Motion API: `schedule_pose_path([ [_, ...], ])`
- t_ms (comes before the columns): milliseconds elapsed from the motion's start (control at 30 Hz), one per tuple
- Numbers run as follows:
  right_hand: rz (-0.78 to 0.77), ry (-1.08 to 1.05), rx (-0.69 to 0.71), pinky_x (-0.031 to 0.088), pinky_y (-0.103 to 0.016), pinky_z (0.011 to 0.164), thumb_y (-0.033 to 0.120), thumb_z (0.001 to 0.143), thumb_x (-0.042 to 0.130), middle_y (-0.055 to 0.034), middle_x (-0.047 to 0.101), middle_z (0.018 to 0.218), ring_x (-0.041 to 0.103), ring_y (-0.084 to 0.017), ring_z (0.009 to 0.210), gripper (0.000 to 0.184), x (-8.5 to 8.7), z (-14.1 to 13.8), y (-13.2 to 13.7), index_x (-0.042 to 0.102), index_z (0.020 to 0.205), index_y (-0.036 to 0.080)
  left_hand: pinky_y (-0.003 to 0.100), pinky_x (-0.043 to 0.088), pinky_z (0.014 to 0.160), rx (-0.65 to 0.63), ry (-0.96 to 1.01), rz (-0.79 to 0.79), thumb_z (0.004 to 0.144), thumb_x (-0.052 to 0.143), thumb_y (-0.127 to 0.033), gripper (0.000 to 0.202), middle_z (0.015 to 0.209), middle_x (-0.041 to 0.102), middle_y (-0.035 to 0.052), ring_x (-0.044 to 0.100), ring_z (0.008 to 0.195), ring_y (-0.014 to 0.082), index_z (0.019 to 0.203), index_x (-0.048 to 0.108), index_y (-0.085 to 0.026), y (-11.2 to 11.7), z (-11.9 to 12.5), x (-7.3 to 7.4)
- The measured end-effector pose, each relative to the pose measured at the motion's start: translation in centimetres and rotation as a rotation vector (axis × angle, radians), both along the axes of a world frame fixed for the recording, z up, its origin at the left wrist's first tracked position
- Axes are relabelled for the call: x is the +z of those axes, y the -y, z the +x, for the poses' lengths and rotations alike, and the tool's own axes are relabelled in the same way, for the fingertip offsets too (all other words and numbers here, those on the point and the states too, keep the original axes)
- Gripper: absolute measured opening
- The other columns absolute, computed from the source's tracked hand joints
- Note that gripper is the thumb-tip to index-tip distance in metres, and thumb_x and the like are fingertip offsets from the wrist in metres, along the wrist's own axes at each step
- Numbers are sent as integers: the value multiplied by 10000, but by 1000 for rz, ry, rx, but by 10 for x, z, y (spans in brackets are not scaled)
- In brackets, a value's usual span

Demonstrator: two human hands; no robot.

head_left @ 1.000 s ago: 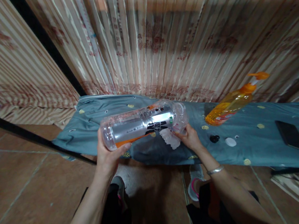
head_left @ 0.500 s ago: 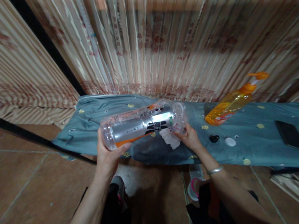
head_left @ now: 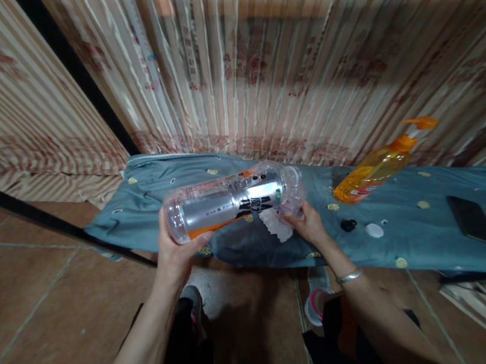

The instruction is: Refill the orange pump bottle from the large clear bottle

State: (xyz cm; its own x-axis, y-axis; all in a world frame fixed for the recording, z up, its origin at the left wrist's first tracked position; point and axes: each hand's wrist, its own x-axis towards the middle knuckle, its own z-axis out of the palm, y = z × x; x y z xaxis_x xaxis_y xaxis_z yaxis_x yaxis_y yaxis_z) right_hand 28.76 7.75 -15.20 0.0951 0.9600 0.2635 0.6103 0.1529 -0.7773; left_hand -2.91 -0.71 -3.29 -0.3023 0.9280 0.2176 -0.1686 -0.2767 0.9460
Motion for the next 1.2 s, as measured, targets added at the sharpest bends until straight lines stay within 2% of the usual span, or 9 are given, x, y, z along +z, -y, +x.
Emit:
schedule_pose_path([
  [400,-33,1,-23,584,-415,782,575,699,725,-140,786,1003,748,-322,891,551,4,-2,2,617,1088,200,544,525,1091,-6,-5,-9,474,1001,-419,939,1320,660,115,635,1276,368,1288,574,-230,-1,-1,-2],
  [533,-35,11,-34,582,-414,773,591,703,725,-139,784,994,746,-322,884,541,3,-2,2,612,1064,205,574,481,1132,2,41,-50,427,1016,-411,994,1313,659,117,619,1292,381,1296,572,-224,0,0,1],
  [767,-1,7,-33,583,-415,782,608,715,711,-139,781,1007,745,-318,894,546,2,-3,2,607,1068,205,550,490,1126,-24,13,-28,470,1004,-410,970,1344,644,115,612,1304,368,1312,559,-230,0,-1,1],
  [933,-20,10,-30,579,-407,753,606,715,714,-124,782,970,743,-316,864,526,3,-3,2,608,1051,214,552,487,1131,-11,55,-38,442,1014,-378,957,1335,645,109,602,1313,374,1283,580,-236,0,0,2],
  [1067,-21,11,-41,581,-407,764,605,712,731,-124,786,980,743,-316,874,535,3,-3,2,610,1059,216,575,452,1158,0,74,-41,407,1023,-378,979,1337,635,100,576,1336,384,1273,586,-247,-1,1,2],
  [1200,-14,-4,-30,581,-407,771,618,719,725,-125,785,994,740,-309,876,539,4,-3,2,610,1058,216,594,426,1171,-8,60,-51,429,1016,-378,971,1303,642,91,597,1304,376,1283,572,-247,0,1,1],
])
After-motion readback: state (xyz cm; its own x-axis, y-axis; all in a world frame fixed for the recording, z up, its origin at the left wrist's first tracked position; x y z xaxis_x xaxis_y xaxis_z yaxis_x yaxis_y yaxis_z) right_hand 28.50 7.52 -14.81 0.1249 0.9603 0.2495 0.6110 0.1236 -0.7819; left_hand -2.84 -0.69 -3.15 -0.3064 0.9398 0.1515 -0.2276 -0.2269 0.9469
